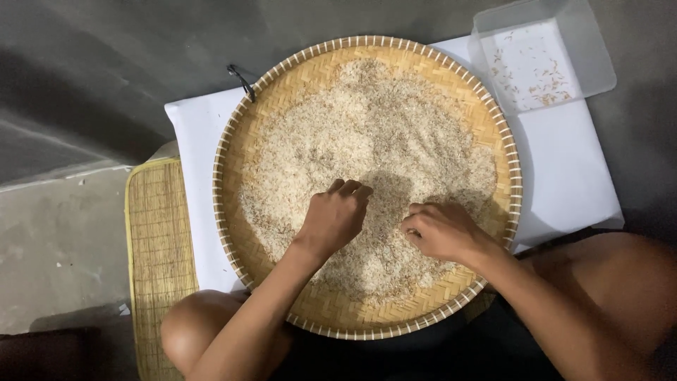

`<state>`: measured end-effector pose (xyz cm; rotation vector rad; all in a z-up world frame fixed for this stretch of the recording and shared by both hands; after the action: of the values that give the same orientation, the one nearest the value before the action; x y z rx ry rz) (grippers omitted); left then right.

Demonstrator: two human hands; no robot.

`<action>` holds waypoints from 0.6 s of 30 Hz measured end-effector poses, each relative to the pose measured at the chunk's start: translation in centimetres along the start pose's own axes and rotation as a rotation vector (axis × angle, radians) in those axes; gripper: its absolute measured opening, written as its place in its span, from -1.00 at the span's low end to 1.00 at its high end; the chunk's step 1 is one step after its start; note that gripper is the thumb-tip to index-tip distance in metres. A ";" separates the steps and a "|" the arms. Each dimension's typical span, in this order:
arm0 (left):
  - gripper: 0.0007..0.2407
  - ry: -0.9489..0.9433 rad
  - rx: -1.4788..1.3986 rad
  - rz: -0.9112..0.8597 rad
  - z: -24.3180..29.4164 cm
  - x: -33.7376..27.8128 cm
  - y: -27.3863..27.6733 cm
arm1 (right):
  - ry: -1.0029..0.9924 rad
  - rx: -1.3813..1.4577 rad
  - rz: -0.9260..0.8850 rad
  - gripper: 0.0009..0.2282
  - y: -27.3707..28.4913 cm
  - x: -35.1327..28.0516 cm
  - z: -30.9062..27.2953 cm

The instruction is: The person cleans rice by hand, picking out debris from a woven tray and placing it into a container, then shifting and spreading the rice to expose more debris.

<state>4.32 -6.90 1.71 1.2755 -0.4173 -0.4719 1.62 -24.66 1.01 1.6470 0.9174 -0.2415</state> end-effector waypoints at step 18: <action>-0.68 0.831 -1.603 -0.060 2.0 -0.8 -2.5 | 0.056 1.009 0.216 -0.91 2.8 0.2 1.1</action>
<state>2.32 -8.66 -0.25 -0.1678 0.6558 -0.1545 3.98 -25.63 2.63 2.6684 0.6678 -0.5711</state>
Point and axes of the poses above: each hand's wrist, its own x-axis towards the middle knuckle, its own y-axis out of the back of the hand, z = x × y, the point moved 5 cm from there along x, towards the middle knuckle, and after that the axes turned 3 degrees about -y, right-handed, at the moved point
